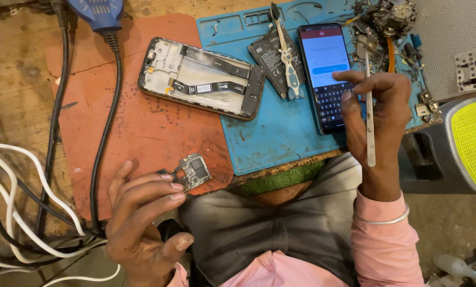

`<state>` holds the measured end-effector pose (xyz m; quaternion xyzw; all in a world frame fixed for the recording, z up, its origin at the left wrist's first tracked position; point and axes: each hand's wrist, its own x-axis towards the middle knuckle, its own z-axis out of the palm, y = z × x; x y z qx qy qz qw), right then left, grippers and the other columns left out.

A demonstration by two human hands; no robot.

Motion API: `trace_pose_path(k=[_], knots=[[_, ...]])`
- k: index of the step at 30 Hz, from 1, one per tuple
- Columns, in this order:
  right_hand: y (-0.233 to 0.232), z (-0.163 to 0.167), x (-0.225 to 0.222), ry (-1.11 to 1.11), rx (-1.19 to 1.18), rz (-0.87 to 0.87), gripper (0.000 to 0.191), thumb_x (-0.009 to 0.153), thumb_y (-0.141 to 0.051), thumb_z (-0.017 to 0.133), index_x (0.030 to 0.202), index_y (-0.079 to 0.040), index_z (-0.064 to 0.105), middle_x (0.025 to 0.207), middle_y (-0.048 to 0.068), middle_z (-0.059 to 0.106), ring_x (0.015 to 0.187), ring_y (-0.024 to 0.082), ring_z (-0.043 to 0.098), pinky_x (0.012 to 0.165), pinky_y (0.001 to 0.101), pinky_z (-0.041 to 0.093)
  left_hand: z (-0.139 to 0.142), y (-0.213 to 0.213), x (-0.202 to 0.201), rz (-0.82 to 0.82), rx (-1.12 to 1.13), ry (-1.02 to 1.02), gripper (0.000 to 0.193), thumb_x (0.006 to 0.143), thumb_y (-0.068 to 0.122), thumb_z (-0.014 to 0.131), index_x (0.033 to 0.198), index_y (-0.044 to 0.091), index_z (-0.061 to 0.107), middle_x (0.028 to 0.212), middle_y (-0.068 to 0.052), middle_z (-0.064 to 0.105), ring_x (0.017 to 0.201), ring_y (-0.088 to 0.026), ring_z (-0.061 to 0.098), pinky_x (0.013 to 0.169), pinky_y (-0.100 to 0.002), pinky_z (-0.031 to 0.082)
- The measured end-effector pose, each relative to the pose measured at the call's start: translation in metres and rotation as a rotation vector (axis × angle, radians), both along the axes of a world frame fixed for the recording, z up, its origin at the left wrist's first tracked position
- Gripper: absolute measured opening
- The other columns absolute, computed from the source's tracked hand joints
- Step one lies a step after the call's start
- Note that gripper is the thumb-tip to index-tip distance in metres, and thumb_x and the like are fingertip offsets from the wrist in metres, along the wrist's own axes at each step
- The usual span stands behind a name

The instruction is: The person works on a disassembled smartphone at a repair bench, manipulating the exposed motherboard with their fingers and tweezers, cleaning it with a cotton swab, and typing on a second phone's screen. The phone's frame, battery, and other components lie on the work mat nearby.

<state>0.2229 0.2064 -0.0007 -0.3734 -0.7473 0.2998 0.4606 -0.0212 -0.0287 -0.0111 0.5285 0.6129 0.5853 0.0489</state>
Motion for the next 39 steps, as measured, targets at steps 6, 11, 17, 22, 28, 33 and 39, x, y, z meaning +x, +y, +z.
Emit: trace_pose_path(k=[6, 11, 17, 22, 28, 33, 39], knots=[[0.007, 0.008, 0.003, -0.415, 0.289, 0.0, 0.03, 0.095, -0.011, 0.062, 0.117, 0.0, 0.046, 0.134, 0.018, 0.069, 0.118, 0.027, 0.054, 0.111, 0.0453, 0.031, -0.004, -0.002, -0.001, 0.0, -0.024, 0.039, 0.051, 0.092, 0.059, 0.071, 0.108, 0.011, 0.073, 0.102, -0.004, 0.072, 0.106, -0.022, 0.07, 0.121, -0.046, 0.033], [0.001, -0.002, 0.006, -0.045, 0.134, 0.073, 0.028, 0.107, -0.014, 0.057, 0.124, 0.0, 0.041, 0.145, 0.02, 0.059, 0.127, 0.019, 0.051, 0.107, 0.0344, 0.037, -0.002, -0.001, 0.0, 0.016, -0.045, 0.05, 0.05, 0.09, 0.058, 0.072, 0.109, 0.012, 0.073, 0.105, -0.003, 0.072, 0.108, -0.022, 0.07, 0.121, -0.046, 0.033], [-0.041, 0.013, 0.002, 0.018, 0.065, 0.19, 0.033, 0.106, 0.0, 0.042, 0.138, 0.005, 0.048, 0.144, 0.023, 0.059, 0.137, 0.029, 0.06, 0.119, 0.04, 0.046, 0.005, 0.008, 0.004, 0.134, -0.208, 0.27, 0.043, 0.087, 0.043, 0.079, 0.117, 0.014, 0.07, 0.122, -0.003, 0.069, 0.123, -0.025, 0.064, 0.123, -0.051, 0.033], [-0.081, 0.024, 0.0, -0.021, -0.044, 0.51, 0.037, 0.092, 0.0, 0.045, 0.125, 0.004, 0.061, 0.129, 0.024, 0.068, 0.119, 0.031, 0.07, 0.105, 0.0404, 0.055, 0.008, 0.017, 0.007, 0.192, -0.334, 0.411, 0.05, 0.084, 0.039, 0.082, 0.124, 0.013, 0.068, 0.128, -0.004, 0.07, 0.126, -0.026, 0.06, 0.123, -0.054, 0.028], [-0.102, 0.014, -0.024, 0.08, -0.191, 0.62, 0.031, 0.096, 0.013, 0.054, 0.124, -0.001, 0.058, 0.121, 0.017, 0.073, 0.107, 0.028, 0.076, 0.082, 0.0286, 0.064, 0.006, 0.02, 0.01, 0.211, -0.345, 0.434, 0.047, 0.085, 0.035, 0.084, 0.124, 0.014, 0.07, 0.125, 0.001, 0.072, 0.122, -0.024, 0.062, 0.122, -0.051, 0.029], [-0.106, 0.019, -0.044, 0.075, -0.14, 0.558, 0.038, 0.099, 0.011, 0.056, 0.134, 0.001, 0.048, 0.124, 0.011, 0.069, 0.106, 0.029, 0.074, 0.089, 0.0356, 0.061, 0.005, 0.02, 0.01, 0.208, -0.333, 0.432, 0.043, 0.086, 0.033, 0.084, 0.123, 0.015, 0.07, 0.122, 0.001, 0.073, 0.119, -0.023, 0.062, 0.12, -0.049, 0.03], [-0.096, 0.023, -0.062, -0.464, 0.378, 0.336, 0.037, 0.09, -0.013, 0.075, 0.127, -0.01, 0.068, 0.111, 0.001, 0.07, 0.085, 0.025, 0.059, 0.077, 0.0388, 0.039, 0.008, 0.019, 0.01, 0.197, -0.34, 0.42, 0.043, 0.086, 0.032, 0.082, 0.123, 0.015, 0.071, 0.122, 0.002, 0.074, 0.119, -0.023, 0.062, 0.118, -0.048, 0.031]])
